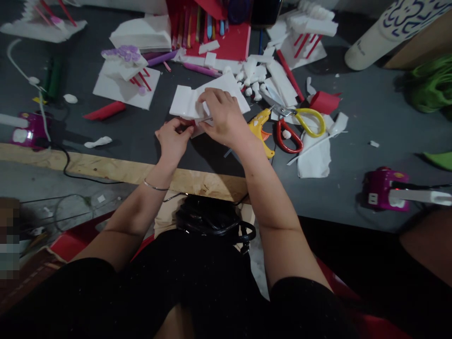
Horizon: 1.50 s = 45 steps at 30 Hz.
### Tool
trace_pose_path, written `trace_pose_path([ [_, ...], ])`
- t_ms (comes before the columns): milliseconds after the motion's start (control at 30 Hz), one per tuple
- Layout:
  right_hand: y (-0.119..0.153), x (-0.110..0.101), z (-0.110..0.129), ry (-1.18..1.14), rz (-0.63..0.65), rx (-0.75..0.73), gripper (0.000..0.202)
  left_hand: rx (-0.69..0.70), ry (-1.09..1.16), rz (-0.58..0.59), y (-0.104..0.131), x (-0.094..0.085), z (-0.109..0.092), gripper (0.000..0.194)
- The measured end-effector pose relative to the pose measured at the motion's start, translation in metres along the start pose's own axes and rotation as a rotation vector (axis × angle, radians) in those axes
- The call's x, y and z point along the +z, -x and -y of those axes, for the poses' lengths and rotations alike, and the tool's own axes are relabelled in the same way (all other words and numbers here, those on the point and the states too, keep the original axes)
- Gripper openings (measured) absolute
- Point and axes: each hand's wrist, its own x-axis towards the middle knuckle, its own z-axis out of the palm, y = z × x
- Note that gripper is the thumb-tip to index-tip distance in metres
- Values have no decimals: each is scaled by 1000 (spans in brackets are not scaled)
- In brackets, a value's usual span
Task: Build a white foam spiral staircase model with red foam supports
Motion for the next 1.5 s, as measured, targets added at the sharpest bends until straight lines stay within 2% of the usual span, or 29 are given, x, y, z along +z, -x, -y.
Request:
trace_pose_path([
  [200,1,4,1,-7,-47,29,44,6,1,-3,1,0,-1,8],
  [767,2,0,4,-31,-1,27,48,2,-8,11,0,2,-1,10],
  [1067,3,2,4,-5,-44,4,45,-10,-24,4,-1,2,-4,10],
  [1500,3,1,2,-22,-4,9,45,-19,6,0,-2,2,-4,10],
])
